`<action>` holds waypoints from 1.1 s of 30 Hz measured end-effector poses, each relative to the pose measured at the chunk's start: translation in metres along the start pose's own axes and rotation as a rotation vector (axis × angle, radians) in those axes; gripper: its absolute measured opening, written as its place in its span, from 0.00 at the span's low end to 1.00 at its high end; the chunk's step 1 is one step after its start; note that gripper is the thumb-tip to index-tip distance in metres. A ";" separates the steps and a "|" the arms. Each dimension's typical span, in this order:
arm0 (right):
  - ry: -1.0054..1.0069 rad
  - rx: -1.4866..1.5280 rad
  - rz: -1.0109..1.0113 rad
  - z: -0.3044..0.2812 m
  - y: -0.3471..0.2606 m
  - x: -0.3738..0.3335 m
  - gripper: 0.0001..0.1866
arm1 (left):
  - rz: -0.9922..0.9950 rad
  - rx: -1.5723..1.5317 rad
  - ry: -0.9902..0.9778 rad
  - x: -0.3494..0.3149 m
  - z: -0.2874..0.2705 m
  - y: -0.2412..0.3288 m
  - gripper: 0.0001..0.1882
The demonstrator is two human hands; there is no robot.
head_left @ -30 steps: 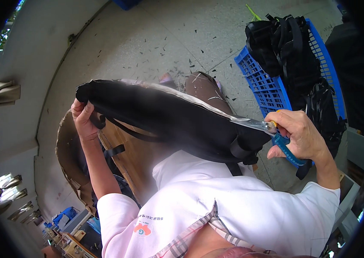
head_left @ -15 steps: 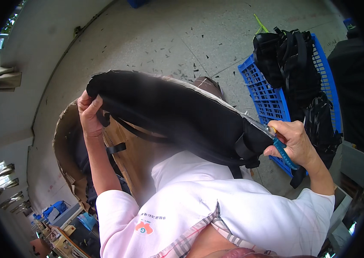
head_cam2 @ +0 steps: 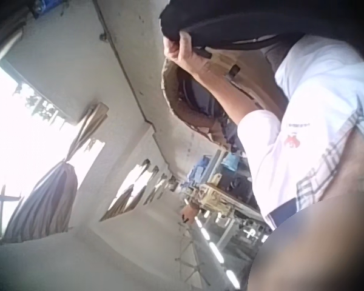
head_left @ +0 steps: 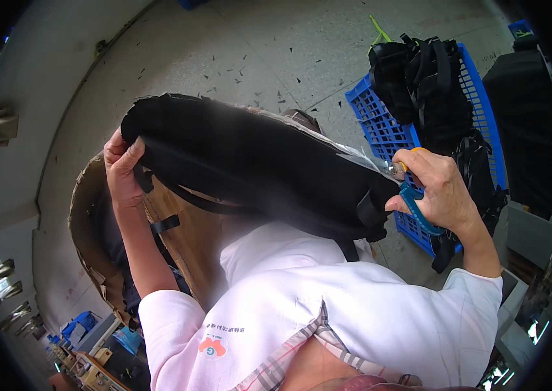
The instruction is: Trimming excess material and loose threads from a black backpack using scissors.
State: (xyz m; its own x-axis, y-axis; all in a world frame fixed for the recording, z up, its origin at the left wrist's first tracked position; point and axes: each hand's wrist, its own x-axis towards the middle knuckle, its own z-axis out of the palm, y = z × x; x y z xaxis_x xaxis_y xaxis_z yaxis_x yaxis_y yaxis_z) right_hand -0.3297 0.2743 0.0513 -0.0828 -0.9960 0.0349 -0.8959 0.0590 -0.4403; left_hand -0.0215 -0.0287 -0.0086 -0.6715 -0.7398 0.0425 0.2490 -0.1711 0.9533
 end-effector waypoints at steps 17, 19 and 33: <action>0.005 -0.039 0.007 0.008 0.002 0.016 0.43 | -0.018 0.016 0.033 0.006 0.012 0.000 0.16; -0.001 -0.049 0.005 0.010 0.003 0.018 0.44 | -0.025 -0.009 0.038 0.006 0.013 0.001 0.16; -0.004 -0.078 -0.020 0.004 -0.004 0.031 0.42 | -0.016 -0.073 0.026 0.003 0.009 -0.003 0.15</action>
State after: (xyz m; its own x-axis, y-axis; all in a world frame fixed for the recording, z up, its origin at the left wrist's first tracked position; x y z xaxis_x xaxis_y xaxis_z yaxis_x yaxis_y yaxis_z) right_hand -0.3272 0.2432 0.0503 -0.0624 -0.9973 0.0393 -0.9288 0.0436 -0.3680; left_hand -0.0308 -0.0247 -0.0087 -0.6574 -0.7533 0.0187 0.2894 -0.2295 0.9293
